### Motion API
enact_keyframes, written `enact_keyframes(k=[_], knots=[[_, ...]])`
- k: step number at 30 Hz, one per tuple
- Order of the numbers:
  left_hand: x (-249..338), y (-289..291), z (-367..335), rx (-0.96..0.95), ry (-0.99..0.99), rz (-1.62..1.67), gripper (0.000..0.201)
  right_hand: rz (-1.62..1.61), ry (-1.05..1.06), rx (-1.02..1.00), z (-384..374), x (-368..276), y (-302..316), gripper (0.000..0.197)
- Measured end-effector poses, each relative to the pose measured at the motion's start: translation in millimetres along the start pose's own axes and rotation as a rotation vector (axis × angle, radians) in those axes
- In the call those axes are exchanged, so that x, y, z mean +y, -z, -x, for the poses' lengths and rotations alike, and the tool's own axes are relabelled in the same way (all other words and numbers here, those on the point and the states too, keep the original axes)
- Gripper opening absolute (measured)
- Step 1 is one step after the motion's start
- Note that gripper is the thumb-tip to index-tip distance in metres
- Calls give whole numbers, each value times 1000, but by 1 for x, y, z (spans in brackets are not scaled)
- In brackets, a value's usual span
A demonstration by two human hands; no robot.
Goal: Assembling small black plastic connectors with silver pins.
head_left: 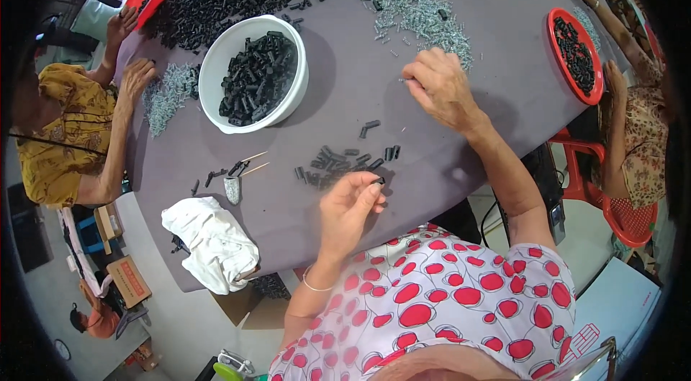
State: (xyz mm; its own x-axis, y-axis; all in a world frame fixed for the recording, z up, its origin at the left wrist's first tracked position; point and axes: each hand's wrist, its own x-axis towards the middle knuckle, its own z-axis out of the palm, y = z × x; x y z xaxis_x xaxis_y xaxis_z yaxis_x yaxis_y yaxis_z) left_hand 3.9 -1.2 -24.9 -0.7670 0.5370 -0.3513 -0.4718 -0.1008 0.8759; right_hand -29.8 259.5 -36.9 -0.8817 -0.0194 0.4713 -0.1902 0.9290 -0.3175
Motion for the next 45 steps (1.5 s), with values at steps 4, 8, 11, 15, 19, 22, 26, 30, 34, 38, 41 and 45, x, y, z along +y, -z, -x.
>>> enact_keyframes(k=[4,8,11,15,19,22,26,30,34,38,41,45], knots=[[-3,-2,0,14,-44,-58,18,-10,12,28,6,-3,1,13],[-1,-7,-2,106,-633,-770,16,-68,40,8,13,-18,12,16],[7,-13,-8,183,-798,-1095,23,-92,23,-44,26,-21,12,15],[-5,-11,-14,204,-840,-1244,26,-118,-61,-37,32,-24,15,15],[-2,-12,-12,250,-835,-1313,29,-97,-4,-7,31,-23,9,15],[4,-13,-11,274,-803,-1340,31,-26,45,6,30,-21,4,15],[24,-9,-19,273,-858,-1322,29,-62,41,56,32,-23,5,13],[41,-15,-42,183,-905,-1234,27,-378,-72,-3,26,-37,22,10],[43,-18,-63,47,-938,-1163,23,-687,-189,-106,18,-45,34,7],[42,-19,-71,-18,-895,-1115,15,-756,-163,-149,14,-42,36,7],[45,-25,-70,-12,-823,-1065,13,-744,-141,-155,14,-38,31,7],[44,-21,-74,6,-942,-1106,13,-817,-230,-169,13,-40,27,8]])
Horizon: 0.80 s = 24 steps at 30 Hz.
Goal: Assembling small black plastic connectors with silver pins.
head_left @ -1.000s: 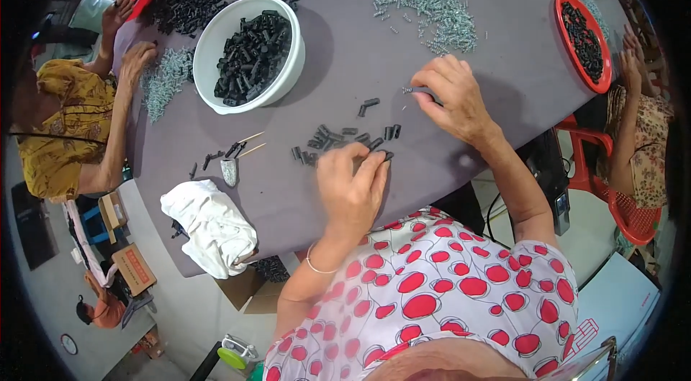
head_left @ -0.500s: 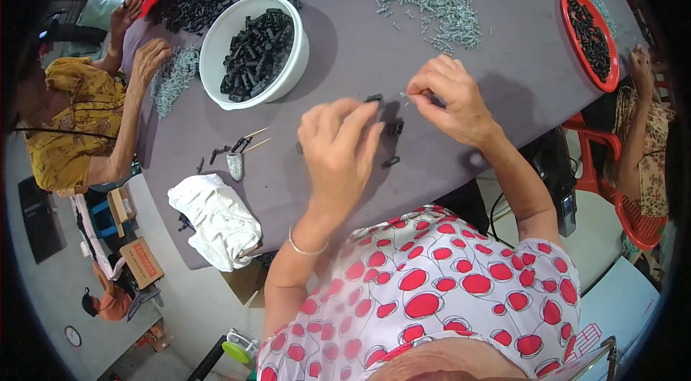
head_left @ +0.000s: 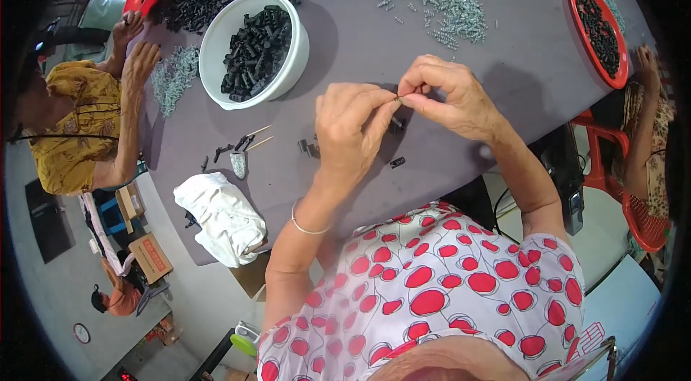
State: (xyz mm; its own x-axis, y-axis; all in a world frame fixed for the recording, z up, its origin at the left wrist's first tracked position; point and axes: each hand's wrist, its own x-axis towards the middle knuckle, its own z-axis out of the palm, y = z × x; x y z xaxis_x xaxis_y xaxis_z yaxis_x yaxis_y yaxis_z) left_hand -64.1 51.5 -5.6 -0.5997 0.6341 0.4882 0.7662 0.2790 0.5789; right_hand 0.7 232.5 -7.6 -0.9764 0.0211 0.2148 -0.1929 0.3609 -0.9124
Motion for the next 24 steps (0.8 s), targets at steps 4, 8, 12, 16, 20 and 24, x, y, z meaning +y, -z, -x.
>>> enact_keyframes(k=[4,8,12,16,20,24], knots=[[2,-5,3,110,27,57,13,-208,-186,17,4,2,-4,10],[3,-7,-3,115,-23,-62,13,-446,-330,-10,4,6,-2,14],[-1,0,-3,25,-14,-32,12,-433,-326,11,5,5,-5,14],[-6,27,9,94,96,-149,12,-215,-298,76,14,5,0,7],[13,35,50,-43,216,-180,19,-189,-284,91,28,14,1,5],[32,26,66,-144,192,-179,24,-164,-148,110,34,19,-1,5]])
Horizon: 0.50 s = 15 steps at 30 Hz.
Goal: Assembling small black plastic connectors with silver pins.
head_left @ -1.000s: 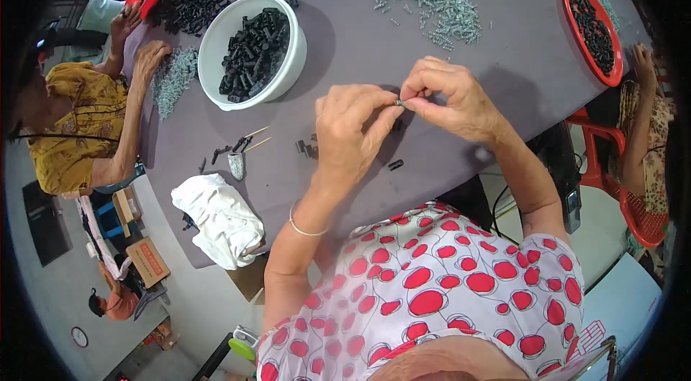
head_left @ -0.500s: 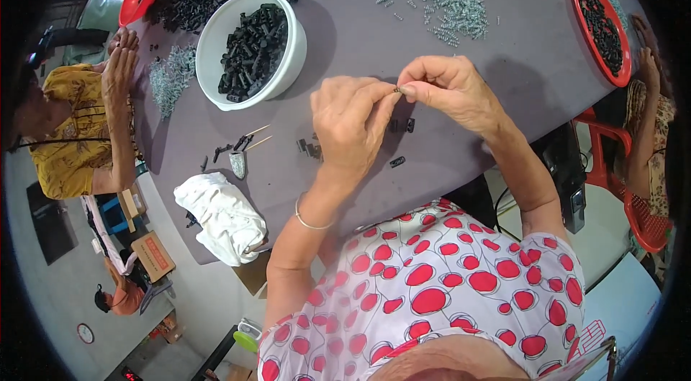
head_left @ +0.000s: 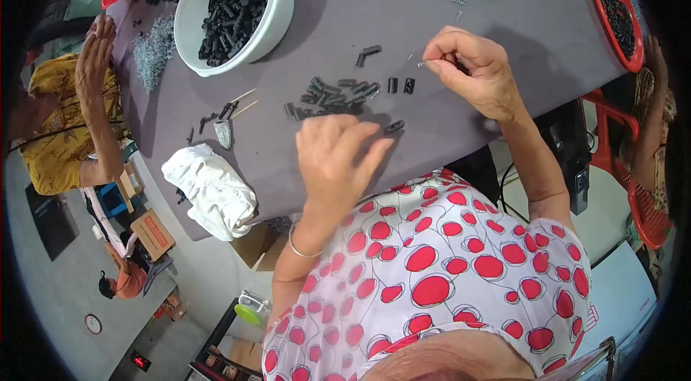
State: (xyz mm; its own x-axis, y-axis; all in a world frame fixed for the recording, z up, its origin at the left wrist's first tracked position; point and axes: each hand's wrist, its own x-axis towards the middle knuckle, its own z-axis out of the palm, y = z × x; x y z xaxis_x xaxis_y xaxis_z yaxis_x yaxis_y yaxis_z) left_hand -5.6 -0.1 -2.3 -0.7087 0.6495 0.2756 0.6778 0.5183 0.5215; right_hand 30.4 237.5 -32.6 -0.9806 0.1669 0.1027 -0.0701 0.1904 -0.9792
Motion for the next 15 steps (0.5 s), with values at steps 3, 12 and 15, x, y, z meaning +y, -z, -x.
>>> enact_keyframes(k=[3,12,15], knots=[[7,-13,-3,-20,-52,-39,24,77,99,4,1,-1,-3,7],[15,-18,11,97,252,473,19,191,157,-48,8,-19,-8,10],[12,-6,8,45,544,959,14,60,262,-111,14,-35,-18,12]])
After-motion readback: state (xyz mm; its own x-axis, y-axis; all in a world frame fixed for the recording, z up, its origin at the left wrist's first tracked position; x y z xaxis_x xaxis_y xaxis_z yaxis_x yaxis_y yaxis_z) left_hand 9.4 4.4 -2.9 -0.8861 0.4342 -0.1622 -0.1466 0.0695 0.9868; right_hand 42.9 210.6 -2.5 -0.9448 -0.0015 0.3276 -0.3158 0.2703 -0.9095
